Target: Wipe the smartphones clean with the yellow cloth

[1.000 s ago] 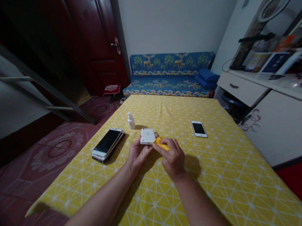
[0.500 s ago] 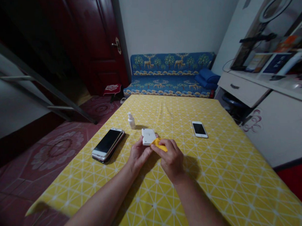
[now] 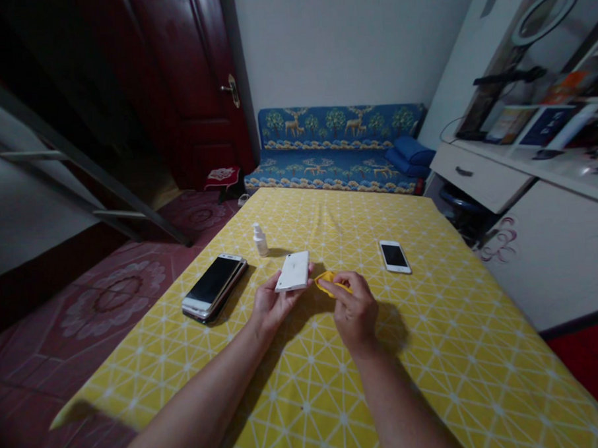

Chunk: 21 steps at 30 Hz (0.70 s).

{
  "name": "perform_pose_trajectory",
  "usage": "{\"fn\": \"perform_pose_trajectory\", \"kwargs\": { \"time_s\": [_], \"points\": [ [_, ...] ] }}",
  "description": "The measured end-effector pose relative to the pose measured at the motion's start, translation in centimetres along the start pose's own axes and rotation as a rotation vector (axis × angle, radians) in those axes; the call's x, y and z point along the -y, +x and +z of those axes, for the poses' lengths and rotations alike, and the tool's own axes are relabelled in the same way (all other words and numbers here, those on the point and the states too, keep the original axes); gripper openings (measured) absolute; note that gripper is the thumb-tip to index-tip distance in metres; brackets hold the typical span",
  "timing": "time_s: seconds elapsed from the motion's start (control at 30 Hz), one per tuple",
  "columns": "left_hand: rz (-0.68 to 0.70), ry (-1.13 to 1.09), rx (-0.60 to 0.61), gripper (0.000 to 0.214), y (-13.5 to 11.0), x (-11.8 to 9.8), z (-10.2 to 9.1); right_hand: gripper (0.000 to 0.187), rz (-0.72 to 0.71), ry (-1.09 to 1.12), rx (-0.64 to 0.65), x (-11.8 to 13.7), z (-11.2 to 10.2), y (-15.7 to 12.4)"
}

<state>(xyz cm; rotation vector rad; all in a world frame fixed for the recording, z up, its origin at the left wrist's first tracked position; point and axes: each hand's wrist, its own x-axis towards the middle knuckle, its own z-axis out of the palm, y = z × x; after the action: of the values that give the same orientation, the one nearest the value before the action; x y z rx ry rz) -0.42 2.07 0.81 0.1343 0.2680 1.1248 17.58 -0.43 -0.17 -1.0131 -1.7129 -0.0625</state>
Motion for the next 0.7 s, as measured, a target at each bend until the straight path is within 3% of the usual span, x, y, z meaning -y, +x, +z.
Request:
{"fn": "perform_pose_trajectory", "kwargs": {
  "time_s": [0.17, 0.43, 0.53, 0.7],
  "points": [
    [-0.040, 0.034, -0.004, 0.053, 0.1, 0.4, 0.1, 0.051, 0.060, 0.143, -0.061, 1.0, 0.0, -0.2],
    [0.075, 0.234, -0.193, 0.021, 1.1, 1.2, -0.6, 0.060, -0.228, 0.189, 0.126, 3.0, 0.5, -0.2],
    [0.096, 0.296, -0.164, 0.013, 1.0, 1.6, -0.7, 0.059, -0.264, 0.138, 0.113, 2.7, 0.6, -0.1],
    [0.125, 0.478, -0.070, 0.032, 0.2, 2.0, -0.5, 0.055, -0.146, 0.021, 0.008, 1.3, 0.6, 0.0]
  ]
}}
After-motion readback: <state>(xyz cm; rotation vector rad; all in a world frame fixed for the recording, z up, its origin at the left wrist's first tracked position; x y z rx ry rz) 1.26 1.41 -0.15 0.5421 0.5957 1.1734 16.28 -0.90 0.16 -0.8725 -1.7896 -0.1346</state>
